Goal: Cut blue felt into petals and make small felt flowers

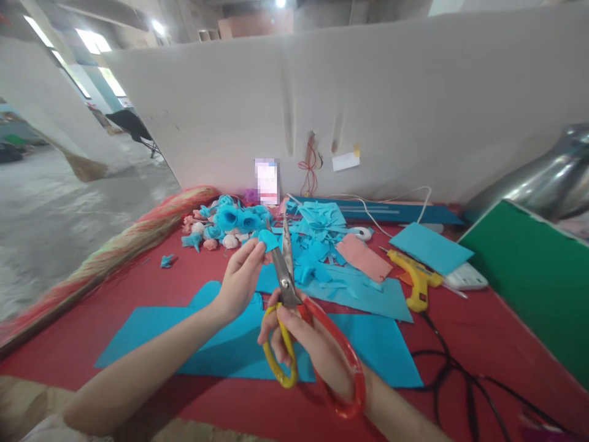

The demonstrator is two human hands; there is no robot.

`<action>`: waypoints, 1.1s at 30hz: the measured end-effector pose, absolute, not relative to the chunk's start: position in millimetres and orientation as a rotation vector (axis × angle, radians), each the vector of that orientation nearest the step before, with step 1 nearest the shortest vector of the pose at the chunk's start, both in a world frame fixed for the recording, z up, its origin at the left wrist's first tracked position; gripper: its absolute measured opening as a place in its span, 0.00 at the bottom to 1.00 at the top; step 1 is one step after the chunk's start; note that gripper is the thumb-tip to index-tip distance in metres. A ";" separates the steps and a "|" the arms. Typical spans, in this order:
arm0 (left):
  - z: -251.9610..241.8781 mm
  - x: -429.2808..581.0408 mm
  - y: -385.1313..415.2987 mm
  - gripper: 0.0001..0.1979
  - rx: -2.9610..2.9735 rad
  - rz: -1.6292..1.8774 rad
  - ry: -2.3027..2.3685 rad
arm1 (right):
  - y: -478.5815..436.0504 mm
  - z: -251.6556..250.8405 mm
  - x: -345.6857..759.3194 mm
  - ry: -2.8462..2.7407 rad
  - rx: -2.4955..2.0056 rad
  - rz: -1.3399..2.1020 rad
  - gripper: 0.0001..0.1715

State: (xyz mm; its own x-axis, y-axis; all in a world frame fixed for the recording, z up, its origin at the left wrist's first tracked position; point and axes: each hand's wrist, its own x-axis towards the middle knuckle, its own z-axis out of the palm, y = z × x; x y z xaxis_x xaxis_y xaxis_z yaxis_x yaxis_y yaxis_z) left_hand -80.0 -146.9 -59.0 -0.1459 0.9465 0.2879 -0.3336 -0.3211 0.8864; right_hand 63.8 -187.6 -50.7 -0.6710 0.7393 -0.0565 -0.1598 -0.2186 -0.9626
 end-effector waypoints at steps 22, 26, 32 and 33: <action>-46.6 -75.1 -162.8 0.12 1.255 1.504 0.938 | -173.4 -40.9 67.2 -1.059 -1.043 1.485 0.30; -47.7 -70.2 -171.1 0.13 1.531 1.446 0.976 | -171.8 -42.1 70.3 -1.020 -1.048 1.438 0.33; -49.9 -67.1 -172.8 0.13 1.768 1.378 0.998 | -174.8 -43.9 74.3 -0.983 -1.066 1.365 0.30; -48.3 -67.6 -172.3 0.13 1.700 1.370 0.990 | -174.4 -43.2 75.0 -0.982 -1.061 1.358 0.29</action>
